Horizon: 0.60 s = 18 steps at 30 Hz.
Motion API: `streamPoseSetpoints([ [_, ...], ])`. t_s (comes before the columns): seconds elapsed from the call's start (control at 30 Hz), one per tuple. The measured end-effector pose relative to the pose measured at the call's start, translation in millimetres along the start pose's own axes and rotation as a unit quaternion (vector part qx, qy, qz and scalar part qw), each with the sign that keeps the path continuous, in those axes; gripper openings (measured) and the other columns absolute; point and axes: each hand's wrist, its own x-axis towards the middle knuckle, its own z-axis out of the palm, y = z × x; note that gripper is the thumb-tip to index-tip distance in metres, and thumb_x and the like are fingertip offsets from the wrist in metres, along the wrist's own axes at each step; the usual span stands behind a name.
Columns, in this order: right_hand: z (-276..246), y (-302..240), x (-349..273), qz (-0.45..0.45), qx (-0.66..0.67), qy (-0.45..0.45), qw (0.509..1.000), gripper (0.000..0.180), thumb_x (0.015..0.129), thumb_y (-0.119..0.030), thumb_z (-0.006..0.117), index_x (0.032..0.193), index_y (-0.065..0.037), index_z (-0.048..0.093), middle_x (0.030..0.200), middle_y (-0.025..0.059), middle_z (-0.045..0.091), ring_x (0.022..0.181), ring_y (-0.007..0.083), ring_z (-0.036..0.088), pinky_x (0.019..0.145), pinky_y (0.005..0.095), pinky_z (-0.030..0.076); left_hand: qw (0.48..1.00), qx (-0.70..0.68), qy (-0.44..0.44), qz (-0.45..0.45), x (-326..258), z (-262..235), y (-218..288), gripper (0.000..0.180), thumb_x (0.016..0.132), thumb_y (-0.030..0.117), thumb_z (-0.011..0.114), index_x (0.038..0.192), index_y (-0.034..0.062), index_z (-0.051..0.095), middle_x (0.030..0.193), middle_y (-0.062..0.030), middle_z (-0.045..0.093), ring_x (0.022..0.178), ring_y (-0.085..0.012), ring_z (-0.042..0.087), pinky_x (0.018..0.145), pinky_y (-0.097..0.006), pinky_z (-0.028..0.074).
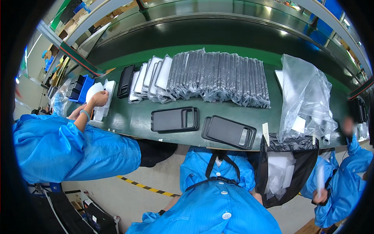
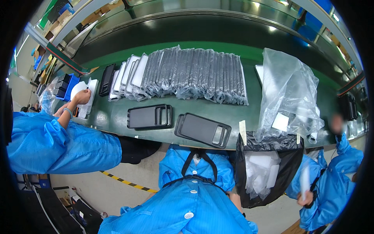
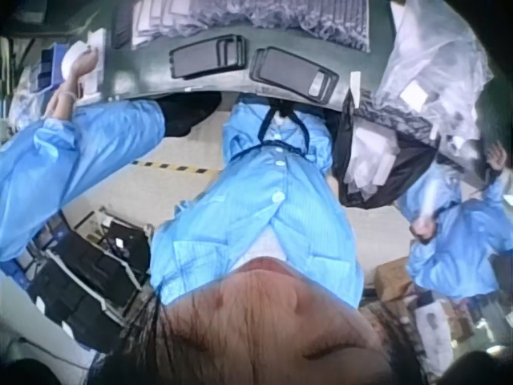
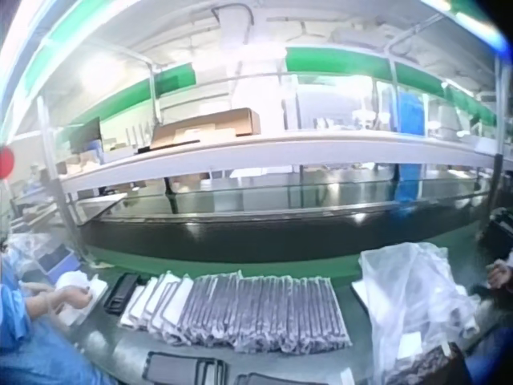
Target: Removing phone cases from protective film and checking them on an assembly line.
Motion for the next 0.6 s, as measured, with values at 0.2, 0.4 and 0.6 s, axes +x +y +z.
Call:
streamPoseSetpoints([
  [0.2,6.6,-29.6,41.7,-0.028,-0.093,-0.077,0.992,0.018,0.082,-0.021,0.055,0.094,-0.008,0.060,0.073,0.0218,0.063,0.068,0.0381,0.063,0.060,0.0479,0.048,0.981,0.149,-0.022,0.122,47.5,-28.8,60.6,0.027,0.084,0.018,0.051,0.110,0.0094,0.047,0.067,-0.0200,0.059,0.067,-0.0393,0.060,0.056,-0.048,0.046],
  [0.4,20.3,-42.8,74.8,-0.113,-0.183,-0.113,0.970,0.019,0.082,-0.019,0.052,0.092,-0.002,0.053,0.065,0.0205,0.061,0.062,0.0376,0.062,0.054,0.0479,0.048,0.959,0.042,-0.049,0.277,100.7,-26.5,91.6,0.022,0.084,0.015,0.054,0.104,0.0083,0.046,0.067,-0.0205,0.059,0.065,-0.0397,0.059,0.054,-0.049,0.044],
  [0.6,26.4,-44.8,92.7,-0.143,-0.120,-0.124,0.974,0.025,0.082,-0.020,0.055,0.098,-0.001,0.053,0.067,0.0219,0.061,0.063,0.0392,0.061,0.055,0.0482,0.048,0.968,-0.140,-0.062,0.202,116.4,-5.6,91.5,0.018,0.082,0.010,0.060,0.095,0.0022,0.049,0.067,-0.0130,0.057,0.061,-0.0239,0.057,0.053,-0.038,0.042],
])
